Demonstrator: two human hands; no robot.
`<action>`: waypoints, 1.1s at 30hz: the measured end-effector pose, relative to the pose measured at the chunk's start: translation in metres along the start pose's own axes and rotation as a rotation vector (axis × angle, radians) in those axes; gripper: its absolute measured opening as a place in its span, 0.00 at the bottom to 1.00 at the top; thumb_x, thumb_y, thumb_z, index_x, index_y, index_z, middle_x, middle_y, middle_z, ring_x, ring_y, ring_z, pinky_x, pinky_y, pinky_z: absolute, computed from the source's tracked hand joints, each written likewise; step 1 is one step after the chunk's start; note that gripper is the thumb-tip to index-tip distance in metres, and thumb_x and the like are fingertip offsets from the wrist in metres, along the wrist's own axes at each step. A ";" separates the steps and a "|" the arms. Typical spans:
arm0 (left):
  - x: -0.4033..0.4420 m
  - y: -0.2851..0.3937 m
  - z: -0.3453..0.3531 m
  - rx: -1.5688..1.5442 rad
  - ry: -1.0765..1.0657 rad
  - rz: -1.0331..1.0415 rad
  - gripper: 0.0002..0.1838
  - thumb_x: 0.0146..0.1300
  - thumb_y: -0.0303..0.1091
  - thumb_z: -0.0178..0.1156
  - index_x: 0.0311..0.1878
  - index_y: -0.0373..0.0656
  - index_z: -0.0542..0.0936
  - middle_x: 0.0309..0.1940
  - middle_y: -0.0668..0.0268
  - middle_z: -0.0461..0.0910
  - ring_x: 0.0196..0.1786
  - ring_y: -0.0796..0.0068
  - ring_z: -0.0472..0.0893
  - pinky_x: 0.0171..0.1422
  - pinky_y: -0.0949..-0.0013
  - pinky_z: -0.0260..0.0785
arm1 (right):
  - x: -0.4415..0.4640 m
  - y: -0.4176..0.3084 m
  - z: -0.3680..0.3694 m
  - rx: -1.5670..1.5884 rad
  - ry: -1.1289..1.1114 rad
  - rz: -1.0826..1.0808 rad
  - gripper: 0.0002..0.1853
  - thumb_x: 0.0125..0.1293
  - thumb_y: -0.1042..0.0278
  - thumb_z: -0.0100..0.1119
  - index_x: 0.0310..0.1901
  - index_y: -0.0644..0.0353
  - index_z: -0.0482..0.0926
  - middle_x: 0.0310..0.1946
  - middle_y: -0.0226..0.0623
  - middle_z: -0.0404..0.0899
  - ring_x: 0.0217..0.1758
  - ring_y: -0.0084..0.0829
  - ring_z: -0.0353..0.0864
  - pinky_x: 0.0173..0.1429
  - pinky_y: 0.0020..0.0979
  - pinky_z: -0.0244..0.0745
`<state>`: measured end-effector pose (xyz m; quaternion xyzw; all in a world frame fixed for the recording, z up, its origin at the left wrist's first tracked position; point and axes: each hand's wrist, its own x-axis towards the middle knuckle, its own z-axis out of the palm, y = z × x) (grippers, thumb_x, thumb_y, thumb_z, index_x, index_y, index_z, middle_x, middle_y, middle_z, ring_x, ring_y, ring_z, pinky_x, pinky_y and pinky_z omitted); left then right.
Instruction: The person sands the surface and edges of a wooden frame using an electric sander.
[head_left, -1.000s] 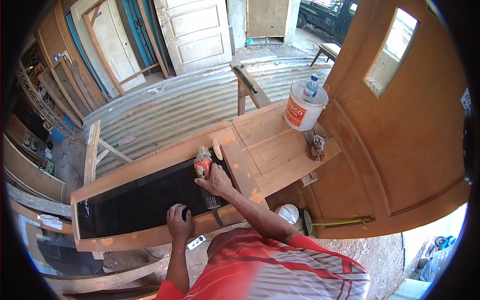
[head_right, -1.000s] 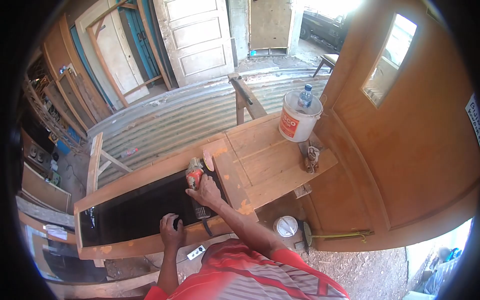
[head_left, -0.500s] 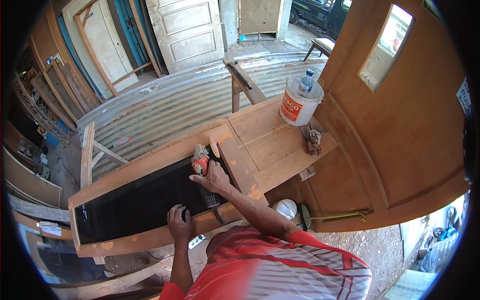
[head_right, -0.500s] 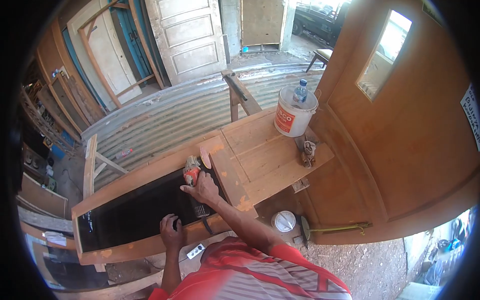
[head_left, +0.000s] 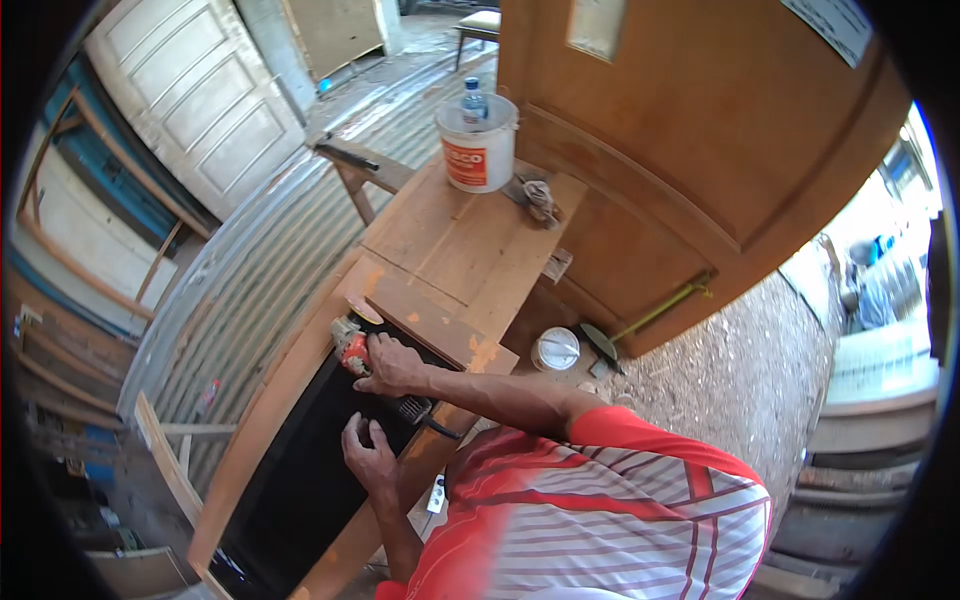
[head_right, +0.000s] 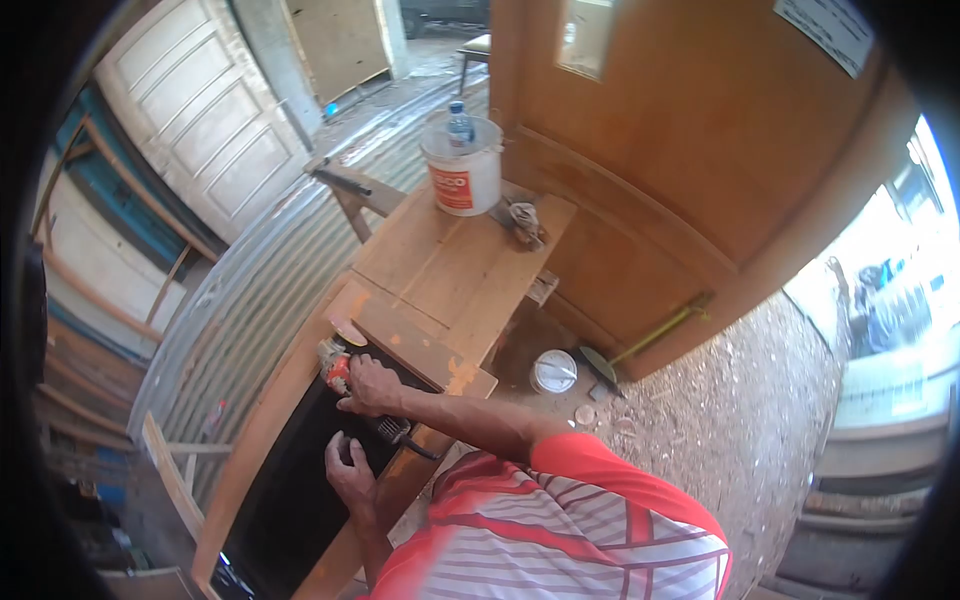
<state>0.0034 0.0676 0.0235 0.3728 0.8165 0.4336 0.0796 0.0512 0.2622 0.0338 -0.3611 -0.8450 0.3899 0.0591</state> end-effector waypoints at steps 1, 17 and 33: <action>0.012 -0.007 0.002 0.062 -0.013 0.069 0.18 0.69 0.32 0.65 0.58 0.33 0.80 0.54 0.47 0.82 0.60 0.44 0.79 0.69 0.47 0.69 | -0.002 0.002 0.002 0.015 0.008 0.017 0.49 0.56 0.36 0.76 0.64 0.71 0.68 0.60 0.57 0.75 0.66 0.56 0.78 0.64 0.51 0.79; 0.077 -0.047 0.041 0.152 0.182 0.289 0.08 0.69 0.29 0.64 0.44 0.33 0.84 0.47 0.52 0.85 0.53 0.49 0.82 0.63 0.51 0.73 | -0.006 -0.003 0.004 0.041 0.052 0.056 0.48 0.59 0.29 0.70 0.65 0.66 0.71 0.60 0.55 0.76 0.65 0.55 0.79 0.65 0.51 0.78; 0.076 -0.045 0.042 0.135 0.189 0.245 0.07 0.68 0.29 0.64 0.43 0.35 0.85 0.47 0.53 0.86 0.52 0.50 0.83 0.60 0.53 0.74 | 0.002 0.007 0.003 0.007 0.027 -0.042 0.50 0.58 0.26 0.69 0.62 0.71 0.71 0.58 0.60 0.77 0.63 0.56 0.81 0.62 0.50 0.80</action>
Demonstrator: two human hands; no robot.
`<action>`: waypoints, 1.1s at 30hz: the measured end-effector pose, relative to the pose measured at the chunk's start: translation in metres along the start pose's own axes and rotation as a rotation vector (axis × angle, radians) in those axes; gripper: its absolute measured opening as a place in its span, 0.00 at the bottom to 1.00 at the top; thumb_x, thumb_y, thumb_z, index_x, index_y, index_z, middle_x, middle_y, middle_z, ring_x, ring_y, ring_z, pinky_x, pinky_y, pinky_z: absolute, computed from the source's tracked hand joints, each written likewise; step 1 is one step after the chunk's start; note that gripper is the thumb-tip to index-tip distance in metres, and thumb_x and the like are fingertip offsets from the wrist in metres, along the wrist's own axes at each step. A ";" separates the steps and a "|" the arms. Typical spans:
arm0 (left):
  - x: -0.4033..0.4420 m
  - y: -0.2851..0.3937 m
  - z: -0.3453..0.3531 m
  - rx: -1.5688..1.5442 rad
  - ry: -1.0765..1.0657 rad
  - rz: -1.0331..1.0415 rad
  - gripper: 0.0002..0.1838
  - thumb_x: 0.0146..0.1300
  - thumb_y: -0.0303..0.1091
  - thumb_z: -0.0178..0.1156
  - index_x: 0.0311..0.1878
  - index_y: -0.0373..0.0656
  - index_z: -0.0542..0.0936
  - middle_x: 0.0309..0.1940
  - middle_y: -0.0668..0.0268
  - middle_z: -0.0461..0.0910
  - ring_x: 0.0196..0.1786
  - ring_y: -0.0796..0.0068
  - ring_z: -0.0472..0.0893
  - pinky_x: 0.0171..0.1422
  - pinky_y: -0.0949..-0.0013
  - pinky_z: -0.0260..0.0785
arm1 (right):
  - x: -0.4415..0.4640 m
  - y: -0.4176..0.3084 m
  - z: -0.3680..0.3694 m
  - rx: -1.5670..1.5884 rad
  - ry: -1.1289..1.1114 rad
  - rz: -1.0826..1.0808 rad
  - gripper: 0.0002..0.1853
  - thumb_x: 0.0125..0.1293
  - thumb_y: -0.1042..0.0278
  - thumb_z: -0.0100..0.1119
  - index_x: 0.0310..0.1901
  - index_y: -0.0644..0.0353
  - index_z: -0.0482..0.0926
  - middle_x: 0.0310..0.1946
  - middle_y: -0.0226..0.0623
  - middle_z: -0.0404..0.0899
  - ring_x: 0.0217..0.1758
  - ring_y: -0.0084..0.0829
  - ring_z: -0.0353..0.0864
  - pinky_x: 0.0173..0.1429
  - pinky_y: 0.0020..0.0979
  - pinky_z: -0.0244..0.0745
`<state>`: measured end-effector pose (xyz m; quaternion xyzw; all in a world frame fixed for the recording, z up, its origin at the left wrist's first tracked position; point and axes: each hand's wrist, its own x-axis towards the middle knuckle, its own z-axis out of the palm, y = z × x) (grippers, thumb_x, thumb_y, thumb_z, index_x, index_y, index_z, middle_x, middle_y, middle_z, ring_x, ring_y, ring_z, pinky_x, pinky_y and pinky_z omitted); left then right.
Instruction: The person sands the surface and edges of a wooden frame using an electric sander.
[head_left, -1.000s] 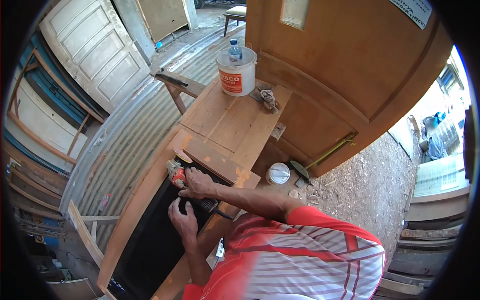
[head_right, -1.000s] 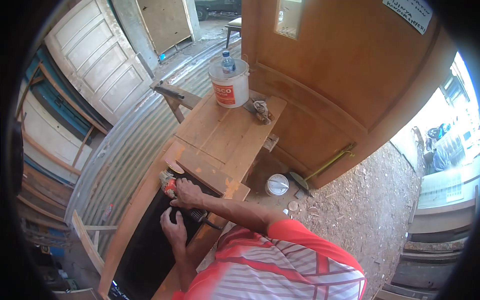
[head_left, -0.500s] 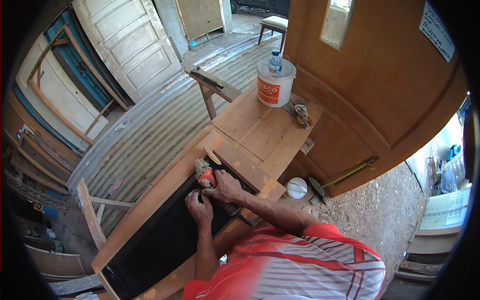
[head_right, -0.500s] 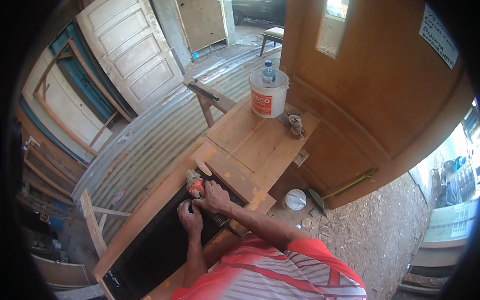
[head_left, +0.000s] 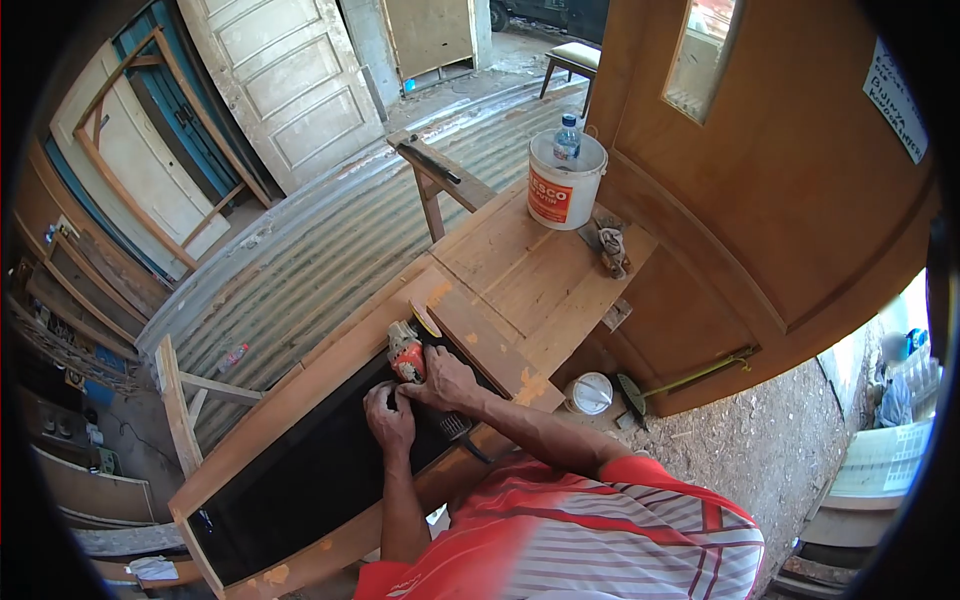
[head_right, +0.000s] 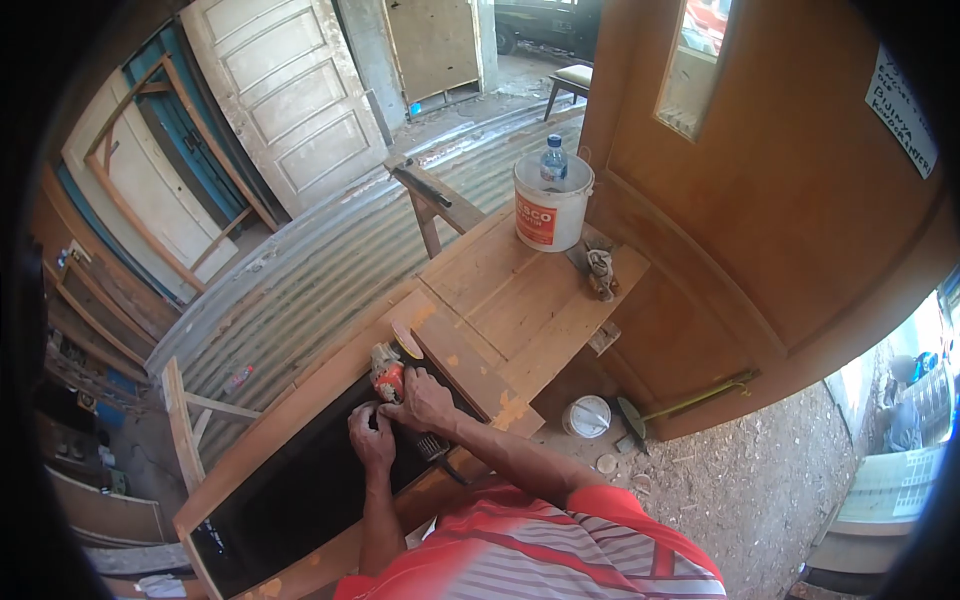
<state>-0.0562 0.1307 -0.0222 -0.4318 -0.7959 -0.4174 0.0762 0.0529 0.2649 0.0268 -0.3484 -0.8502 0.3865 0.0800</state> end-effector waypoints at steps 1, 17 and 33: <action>0.000 0.000 0.000 -0.005 -0.005 -0.006 0.07 0.68 0.29 0.64 0.43 0.35 0.85 0.47 0.54 0.86 0.52 0.50 0.83 0.60 0.53 0.74 | 0.000 0.000 -0.001 -0.006 0.002 -0.011 0.50 0.58 0.26 0.69 0.61 0.72 0.71 0.58 0.61 0.77 0.62 0.56 0.81 0.62 0.50 0.80; 0.001 -0.004 0.016 0.108 0.131 -0.079 0.15 0.69 0.31 0.65 0.27 0.36 0.76 0.29 0.52 0.78 0.36 0.45 0.79 0.43 0.48 0.71 | 0.002 0.000 -0.009 0.012 -0.040 -0.050 0.52 0.62 0.27 0.66 0.64 0.76 0.68 0.58 0.65 0.75 0.63 0.60 0.79 0.64 0.51 0.79; 0.006 0.004 0.014 0.079 0.140 -0.133 0.15 0.70 0.32 0.65 0.27 0.36 0.76 0.30 0.52 0.79 0.38 0.45 0.81 0.43 0.48 0.72 | 0.006 -0.002 -0.006 -0.018 -0.059 -0.010 0.52 0.64 0.26 0.63 0.66 0.75 0.67 0.59 0.63 0.75 0.64 0.58 0.79 0.64 0.51 0.78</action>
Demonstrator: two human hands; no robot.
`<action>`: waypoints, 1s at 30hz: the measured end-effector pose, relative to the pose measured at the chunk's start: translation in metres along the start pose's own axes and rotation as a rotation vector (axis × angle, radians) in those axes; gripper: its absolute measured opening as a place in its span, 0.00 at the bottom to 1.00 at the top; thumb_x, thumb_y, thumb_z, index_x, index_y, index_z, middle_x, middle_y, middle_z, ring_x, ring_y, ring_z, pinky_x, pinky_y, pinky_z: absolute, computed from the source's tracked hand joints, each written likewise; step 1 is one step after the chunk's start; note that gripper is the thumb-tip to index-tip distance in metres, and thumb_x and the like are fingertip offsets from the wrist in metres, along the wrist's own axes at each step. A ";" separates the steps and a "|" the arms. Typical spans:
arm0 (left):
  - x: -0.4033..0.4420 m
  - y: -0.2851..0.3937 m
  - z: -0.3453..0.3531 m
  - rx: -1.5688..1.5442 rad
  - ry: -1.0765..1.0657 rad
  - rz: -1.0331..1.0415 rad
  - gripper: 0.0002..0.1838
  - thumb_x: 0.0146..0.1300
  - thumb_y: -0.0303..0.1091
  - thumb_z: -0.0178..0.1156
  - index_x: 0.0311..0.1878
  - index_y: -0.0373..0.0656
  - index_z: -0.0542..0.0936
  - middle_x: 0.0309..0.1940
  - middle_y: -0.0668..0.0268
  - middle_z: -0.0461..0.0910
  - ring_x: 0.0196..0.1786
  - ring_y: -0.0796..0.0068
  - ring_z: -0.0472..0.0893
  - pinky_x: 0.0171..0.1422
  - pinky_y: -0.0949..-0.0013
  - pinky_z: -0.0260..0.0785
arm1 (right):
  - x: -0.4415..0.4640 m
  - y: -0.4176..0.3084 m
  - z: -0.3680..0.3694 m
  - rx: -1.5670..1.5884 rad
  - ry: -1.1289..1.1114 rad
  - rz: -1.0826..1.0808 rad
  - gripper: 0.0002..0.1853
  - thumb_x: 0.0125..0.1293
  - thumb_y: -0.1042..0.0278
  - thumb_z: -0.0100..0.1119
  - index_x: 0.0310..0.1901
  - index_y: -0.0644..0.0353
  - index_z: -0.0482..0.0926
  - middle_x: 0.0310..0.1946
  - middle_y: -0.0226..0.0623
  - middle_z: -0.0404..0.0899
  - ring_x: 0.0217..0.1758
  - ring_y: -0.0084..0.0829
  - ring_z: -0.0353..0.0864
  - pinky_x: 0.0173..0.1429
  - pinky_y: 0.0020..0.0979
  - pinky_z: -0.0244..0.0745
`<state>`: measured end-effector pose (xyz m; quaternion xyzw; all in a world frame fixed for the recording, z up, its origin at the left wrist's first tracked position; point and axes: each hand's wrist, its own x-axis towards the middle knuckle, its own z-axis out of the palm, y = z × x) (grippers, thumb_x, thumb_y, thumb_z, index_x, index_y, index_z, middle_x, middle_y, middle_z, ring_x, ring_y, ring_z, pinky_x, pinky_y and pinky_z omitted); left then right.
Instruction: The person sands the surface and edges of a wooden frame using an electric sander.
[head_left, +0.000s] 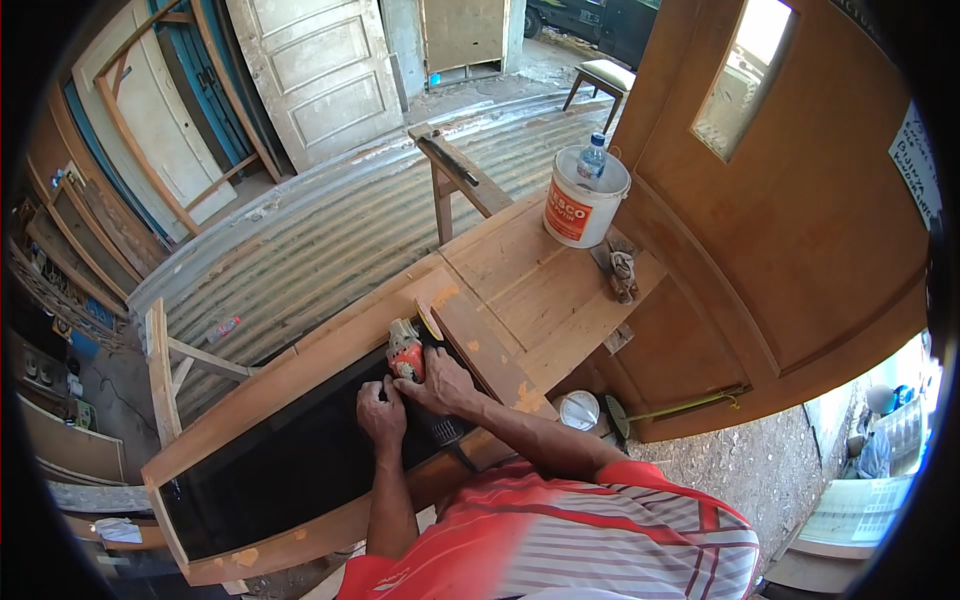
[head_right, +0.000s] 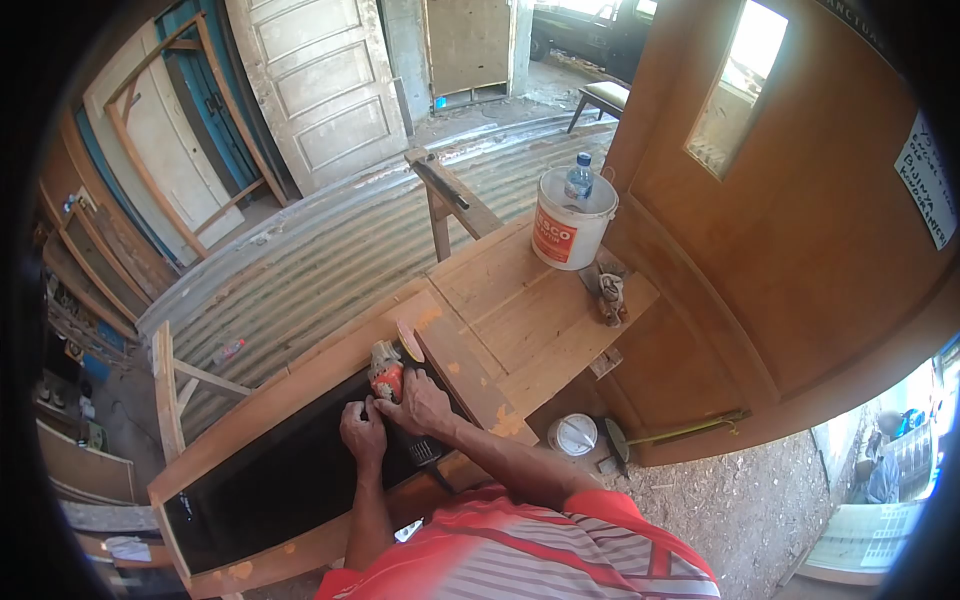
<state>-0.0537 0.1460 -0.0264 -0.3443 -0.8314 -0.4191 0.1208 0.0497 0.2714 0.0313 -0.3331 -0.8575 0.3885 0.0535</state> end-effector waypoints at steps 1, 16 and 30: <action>0.000 0.000 0.001 0.001 -0.002 -0.002 0.15 0.70 0.32 0.65 0.28 0.36 0.77 0.31 0.53 0.79 0.38 0.45 0.81 0.44 0.48 0.72 | 0.000 -0.001 -0.002 -0.005 -0.018 0.016 0.52 0.64 0.26 0.63 0.68 0.74 0.66 0.60 0.62 0.75 0.65 0.58 0.78 0.65 0.51 0.78; -0.001 -0.002 0.001 0.012 -0.002 0.014 0.14 0.70 0.32 0.65 0.29 0.37 0.77 0.31 0.53 0.80 0.38 0.46 0.81 0.44 0.49 0.72 | 0.001 0.005 0.005 0.027 0.046 -0.024 0.51 0.63 0.24 0.63 0.62 0.74 0.69 0.58 0.64 0.75 0.63 0.59 0.79 0.63 0.52 0.78; -0.002 -0.006 0.003 0.011 -0.012 0.012 0.14 0.71 0.34 0.65 0.29 0.37 0.78 0.32 0.53 0.80 0.39 0.46 0.81 0.44 0.49 0.73 | 0.001 0.005 0.005 0.026 0.043 -0.011 0.51 0.63 0.25 0.63 0.62 0.74 0.69 0.57 0.63 0.75 0.62 0.58 0.80 0.62 0.51 0.79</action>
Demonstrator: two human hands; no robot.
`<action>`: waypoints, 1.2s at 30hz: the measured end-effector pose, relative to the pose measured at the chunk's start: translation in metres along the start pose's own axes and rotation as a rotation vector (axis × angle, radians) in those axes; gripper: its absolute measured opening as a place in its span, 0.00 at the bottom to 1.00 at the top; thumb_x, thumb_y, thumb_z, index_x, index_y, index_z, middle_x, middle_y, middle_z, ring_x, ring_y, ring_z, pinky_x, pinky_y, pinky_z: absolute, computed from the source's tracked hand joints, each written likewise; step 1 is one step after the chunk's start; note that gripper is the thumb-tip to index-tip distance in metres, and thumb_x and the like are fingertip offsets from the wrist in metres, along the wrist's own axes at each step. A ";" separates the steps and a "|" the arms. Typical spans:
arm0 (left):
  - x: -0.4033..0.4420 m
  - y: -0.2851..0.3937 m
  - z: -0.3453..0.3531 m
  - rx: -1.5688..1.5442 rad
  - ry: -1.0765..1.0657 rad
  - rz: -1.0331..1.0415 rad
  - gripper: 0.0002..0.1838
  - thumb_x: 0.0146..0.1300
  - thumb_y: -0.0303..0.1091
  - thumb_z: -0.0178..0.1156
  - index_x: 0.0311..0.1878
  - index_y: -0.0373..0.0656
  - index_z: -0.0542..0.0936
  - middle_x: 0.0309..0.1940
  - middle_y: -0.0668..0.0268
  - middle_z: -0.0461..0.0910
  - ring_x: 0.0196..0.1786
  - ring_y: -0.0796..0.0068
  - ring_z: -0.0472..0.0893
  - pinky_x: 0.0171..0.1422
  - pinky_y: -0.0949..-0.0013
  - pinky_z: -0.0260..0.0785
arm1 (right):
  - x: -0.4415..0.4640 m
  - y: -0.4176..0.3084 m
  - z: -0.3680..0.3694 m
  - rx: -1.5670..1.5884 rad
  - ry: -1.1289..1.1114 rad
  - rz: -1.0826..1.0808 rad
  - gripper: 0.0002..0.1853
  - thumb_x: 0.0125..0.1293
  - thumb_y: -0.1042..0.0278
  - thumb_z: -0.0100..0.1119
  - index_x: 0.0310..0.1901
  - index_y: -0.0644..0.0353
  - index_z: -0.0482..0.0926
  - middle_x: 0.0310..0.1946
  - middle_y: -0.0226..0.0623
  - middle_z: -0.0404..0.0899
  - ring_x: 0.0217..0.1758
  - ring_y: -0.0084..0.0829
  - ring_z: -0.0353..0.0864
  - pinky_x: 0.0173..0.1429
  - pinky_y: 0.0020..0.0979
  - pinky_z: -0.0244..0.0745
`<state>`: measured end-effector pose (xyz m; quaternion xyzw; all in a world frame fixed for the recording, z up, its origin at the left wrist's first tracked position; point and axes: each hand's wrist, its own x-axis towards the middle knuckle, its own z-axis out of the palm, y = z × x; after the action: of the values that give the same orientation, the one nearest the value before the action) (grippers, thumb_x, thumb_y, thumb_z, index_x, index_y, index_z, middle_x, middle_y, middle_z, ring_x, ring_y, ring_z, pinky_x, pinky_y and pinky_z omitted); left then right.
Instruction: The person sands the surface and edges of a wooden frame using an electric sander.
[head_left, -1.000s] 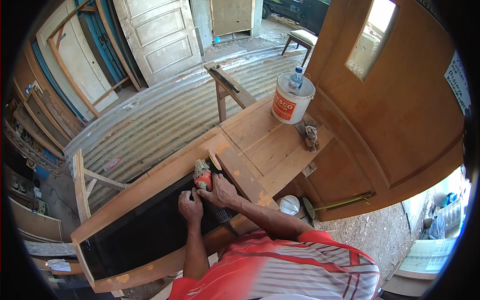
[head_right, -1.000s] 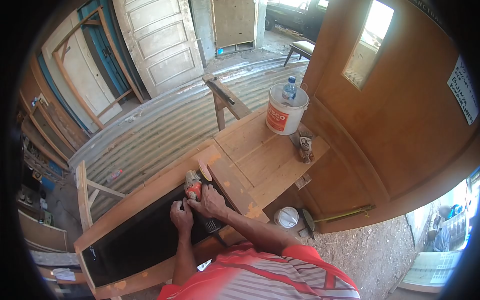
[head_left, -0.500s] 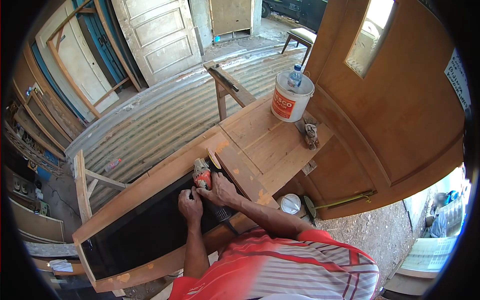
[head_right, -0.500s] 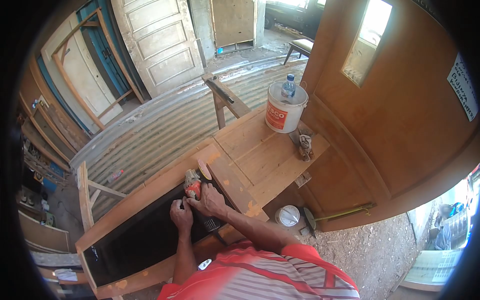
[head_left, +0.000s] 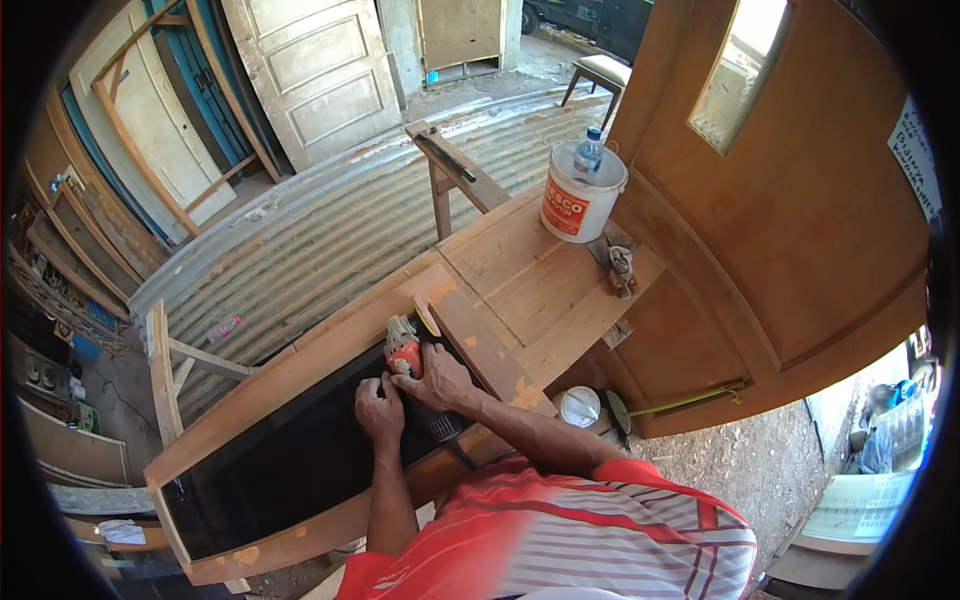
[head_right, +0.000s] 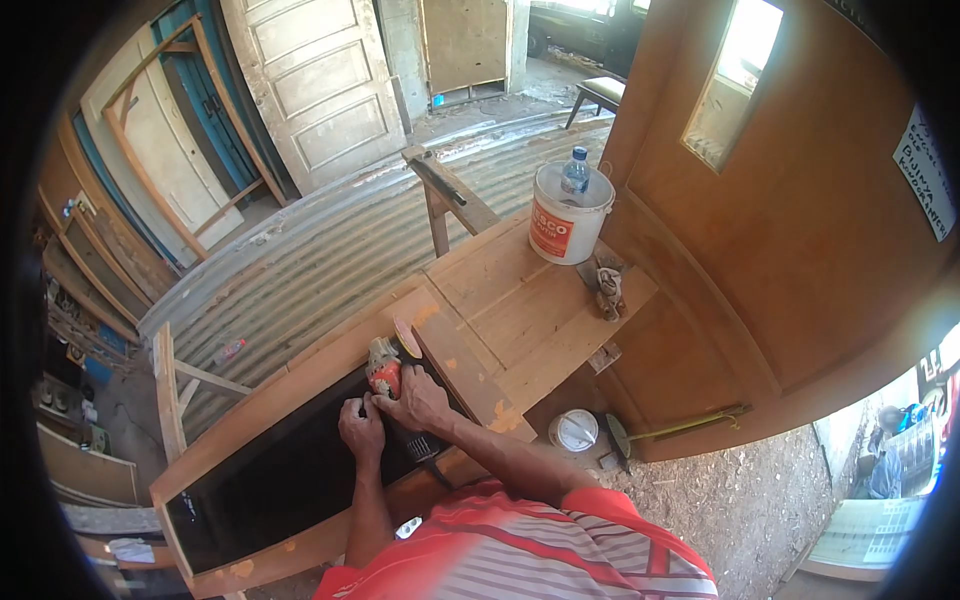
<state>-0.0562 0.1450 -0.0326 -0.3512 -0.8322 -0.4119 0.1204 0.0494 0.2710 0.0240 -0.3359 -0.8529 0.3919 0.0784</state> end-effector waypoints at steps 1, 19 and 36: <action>0.000 0.000 0.000 -0.001 -0.001 -0.002 0.14 0.71 0.34 0.65 0.29 0.37 0.78 0.32 0.53 0.80 0.39 0.46 0.81 0.44 0.49 0.73 | 0.000 0.000 0.001 0.000 0.002 0.001 0.50 0.63 0.25 0.63 0.62 0.74 0.69 0.57 0.63 0.75 0.61 0.58 0.80 0.62 0.50 0.79; 0.000 0.001 -0.001 -0.001 -0.006 -0.021 0.15 0.73 0.35 0.62 0.31 0.36 0.78 0.32 0.51 0.80 0.39 0.44 0.81 0.44 0.48 0.72 | 0.005 0.000 -0.002 -0.015 -0.045 -0.002 0.55 0.58 0.24 0.68 0.62 0.77 0.69 0.59 0.67 0.75 0.62 0.59 0.81 0.63 0.50 0.80; 0.014 -0.010 0.006 -0.503 -0.247 -0.324 0.29 0.85 0.53 0.41 0.60 0.34 0.79 0.51 0.46 0.83 0.55 0.46 0.82 0.61 0.52 0.73 | 0.018 -0.007 -0.009 -0.021 -0.126 0.044 0.55 0.46 0.29 0.78 0.62 0.72 0.71 0.59 0.64 0.79 0.61 0.59 0.83 0.63 0.52 0.80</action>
<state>-0.0727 0.1524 -0.0360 -0.2802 -0.7577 -0.5727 -0.1392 0.0354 0.2848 0.0324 -0.3300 -0.8526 0.4051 0.0124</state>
